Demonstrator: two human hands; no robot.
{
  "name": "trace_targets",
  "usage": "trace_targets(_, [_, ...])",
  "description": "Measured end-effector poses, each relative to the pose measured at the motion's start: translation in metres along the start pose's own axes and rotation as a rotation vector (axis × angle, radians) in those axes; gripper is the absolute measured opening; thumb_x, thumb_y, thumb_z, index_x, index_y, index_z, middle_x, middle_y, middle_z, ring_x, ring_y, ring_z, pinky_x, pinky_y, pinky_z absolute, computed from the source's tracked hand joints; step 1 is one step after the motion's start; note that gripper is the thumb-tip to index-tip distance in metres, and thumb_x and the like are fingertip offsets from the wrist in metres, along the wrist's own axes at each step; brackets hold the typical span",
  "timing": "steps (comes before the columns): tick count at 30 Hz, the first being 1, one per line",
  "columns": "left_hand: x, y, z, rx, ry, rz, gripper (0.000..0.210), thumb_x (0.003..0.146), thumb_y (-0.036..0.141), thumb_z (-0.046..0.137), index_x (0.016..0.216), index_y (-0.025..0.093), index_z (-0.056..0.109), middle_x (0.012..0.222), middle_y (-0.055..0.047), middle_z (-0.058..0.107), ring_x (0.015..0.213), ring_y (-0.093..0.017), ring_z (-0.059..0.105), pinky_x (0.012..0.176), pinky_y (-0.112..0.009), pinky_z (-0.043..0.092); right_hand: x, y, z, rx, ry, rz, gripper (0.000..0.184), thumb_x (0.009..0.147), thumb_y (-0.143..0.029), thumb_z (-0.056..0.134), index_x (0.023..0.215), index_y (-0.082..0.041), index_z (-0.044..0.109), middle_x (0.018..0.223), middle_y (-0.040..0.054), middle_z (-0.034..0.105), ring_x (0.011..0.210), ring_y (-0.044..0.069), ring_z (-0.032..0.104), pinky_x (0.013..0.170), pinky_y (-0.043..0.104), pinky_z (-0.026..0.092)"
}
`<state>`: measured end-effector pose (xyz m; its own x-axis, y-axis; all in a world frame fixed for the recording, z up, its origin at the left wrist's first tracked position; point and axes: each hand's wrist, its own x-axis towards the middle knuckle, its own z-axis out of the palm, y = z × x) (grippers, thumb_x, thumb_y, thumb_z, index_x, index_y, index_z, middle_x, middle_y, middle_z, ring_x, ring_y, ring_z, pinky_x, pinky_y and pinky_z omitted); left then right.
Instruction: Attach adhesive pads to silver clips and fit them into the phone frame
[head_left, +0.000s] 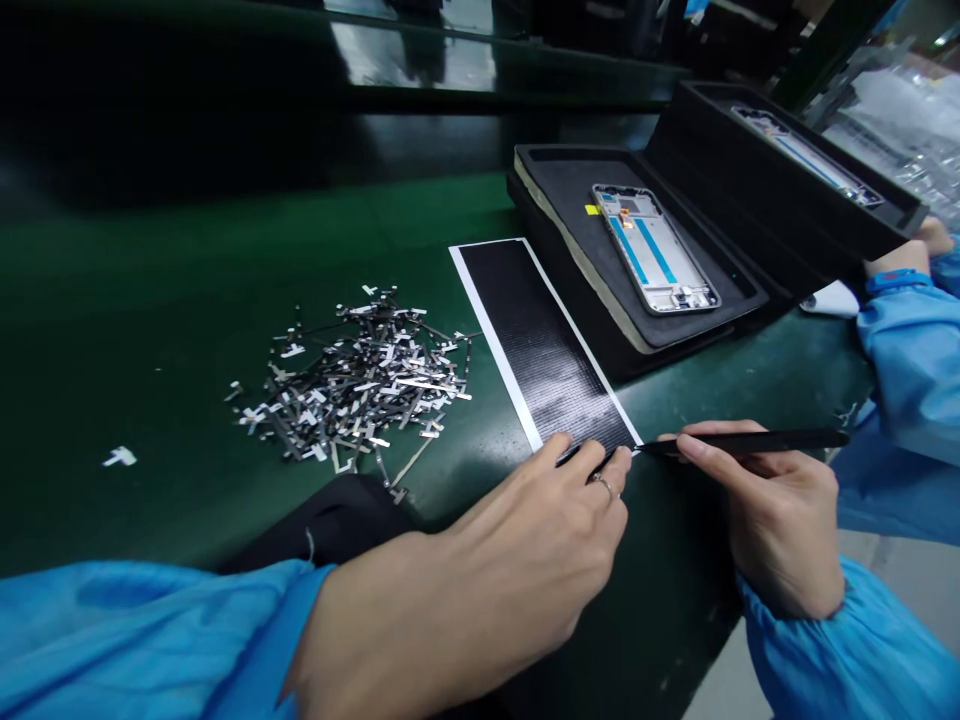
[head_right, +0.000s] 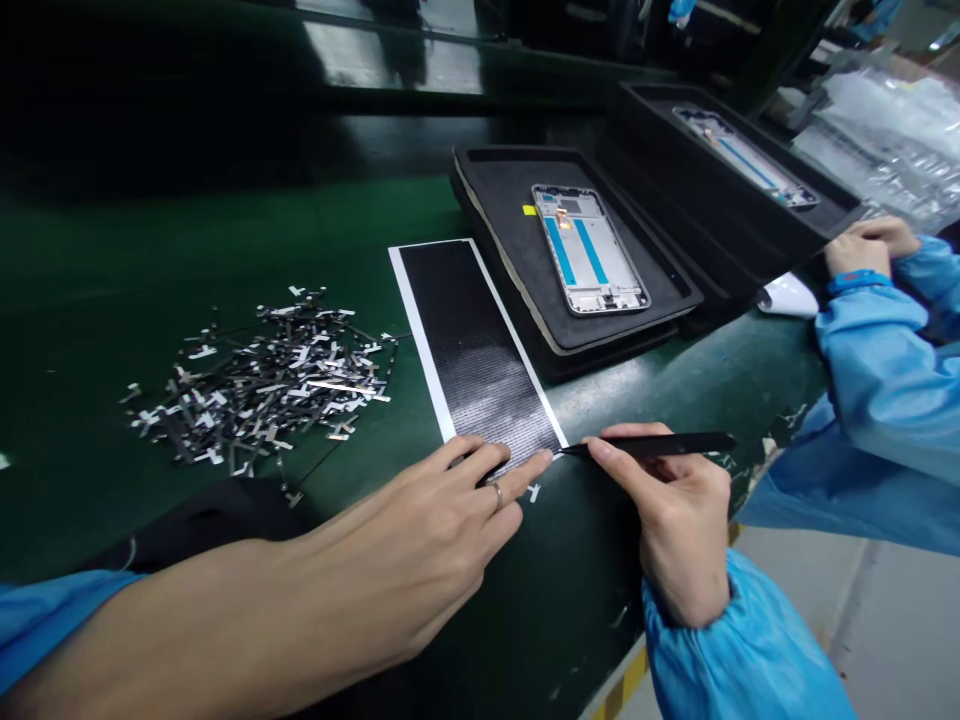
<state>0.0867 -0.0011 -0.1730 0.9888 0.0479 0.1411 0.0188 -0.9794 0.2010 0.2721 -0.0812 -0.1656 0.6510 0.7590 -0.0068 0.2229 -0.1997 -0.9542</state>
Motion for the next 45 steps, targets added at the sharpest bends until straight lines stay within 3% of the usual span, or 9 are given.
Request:
trace_targets(8, [0.003,-0.001,-0.005,0.005,-0.005,-0.029,0.036,0.076,0.012,0.044,0.111,0.004,0.046,0.134,-0.024,0.031,0.12,-0.035,0.033,0.099,-0.049,0.022,-0.002,-0.001,0.003,0.02,0.004,0.033,0.013,0.064,-0.029,0.071,0.072,-0.021,0.066,0.078,0.0001,0.063,0.07,0.014,0.058,0.051,0.022,0.043])
trace_targets(15, [0.005,-0.004,-0.008,-0.022,-0.025,-0.035,0.035,0.076,0.013,0.045,0.109,0.005,0.047,0.133,-0.022,0.033,0.119,-0.034,0.035,0.1,-0.047,0.023,0.0,-0.005,0.007,0.158,0.039,0.067,0.013,0.061,-0.028,0.072,0.065,-0.019,0.065,0.071,0.0008,0.062,0.066,0.015,0.059,0.062,0.027,0.046])
trace_targets(18, [-0.003,-0.001,-0.005,-0.05,-0.044,-0.053,0.039,0.078,0.013,0.041,0.116,0.007,0.043,0.135,-0.02,0.03,0.123,-0.035,0.03,0.101,-0.049,0.022,0.0,-0.009,0.006,0.216,0.062,0.094,0.014,0.058,-0.028,0.074,0.063,-0.019,0.065,0.066,0.0004,0.061,0.062,0.014,0.059,0.062,0.027,0.047])
trace_targets(22, [-0.029,0.012,-0.003,-0.145,0.035,-0.195,0.048,0.079,0.018,0.043,0.127,0.016,0.035,0.139,-0.011,0.026,0.126,-0.029,0.024,0.101,-0.043,0.027,-0.011,-0.016,0.004,0.243,0.077,0.13,0.013,0.057,-0.028,0.074,0.062,-0.02,0.065,0.063,0.0006,0.061,0.062,0.015,0.06,0.061,0.026,0.047])
trace_targets(27, [-0.045,0.02,-0.015,-0.354,0.067,-0.32,0.038,0.083,0.018,0.041,0.12,0.024,0.043,0.12,-0.002,0.051,0.113,-0.018,0.044,0.087,-0.025,0.044,-0.035,-0.013,0.0,0.151,-0.043,0.14,0.01,0.059,-0.029,0.072,0.061,-0.021,0.067,0.068,0.0018,0.063,0.063,0.016,0.06,0.051,0.021,0.047])
trace_targets(32, [-0.041,0.019,-0.03,-0.405,0.102,-0.343,0.029,0.077,0.015,0.047,0.105,0.022,0.053,0.112,0.0,0.057,0.102,-0.017,0.052,0.06,-0.017,0.05,-0.052,-0.007,0.005,0.063,-0.13,0.228,0.016,0.06,-0.033,0.071,0.068,-0.019,0.067,0.073,0.0051,0.063,0.07,0.02,0.06,0.049,0.022,0.045])
trace_targets(35, [-0.044,0.019,-0.034,-0.41,0.158,-0.31,0.029,0.082,0.016,0.039,0.107,0.018,0.053,0.119,-0.003,0.053,0.109,-0.019,0.048,0.078,-0.023,0.049,-0.057,-0.012,0.011,0.068,-0.095,0.305,0.02,0.059,-0.035,0.072,0.069,-0.019,0.067,0.076,0.0049,0.063,0.074,0.02,0.059,0.05,0.022,0.045])
trace_targets(39, [-0.048,0.016,-0.033,-0.436,0.163,-0.318,0.031,0.087,0.017,0.035,0.113,0.021,0.05,0.125,-0.002,0.047,0.119,-0.018,0.037,0.1,-0.03,0.034,-0.054,-0.017,0.014,0.069,-0.095,0.305,0.019,0.059,-0.035,0.072,0.068,-0.02,0.066,0.074,0.0042,0.063,0.074,0.019,0.059,0.048,0.02,0.043])
trace_targets(45, [-0.034,0.007,-0.032,-0.478,0.051,-0.327,0.019,0.08,0.013,0.041,0.092,0.017,0.054,0.106,-0.005,0.055,0.097,-0.021,0.05,0.082,-0.031,0.044,-0.042,-0.014,0.011,0.019,-0.188,0.145,0.012,0.061,-0.031,0.071,0.065,-0.021,0.067,0.07,0.0028,0.063,0.06,0.014,0.058,0.042,0.018,0.043])
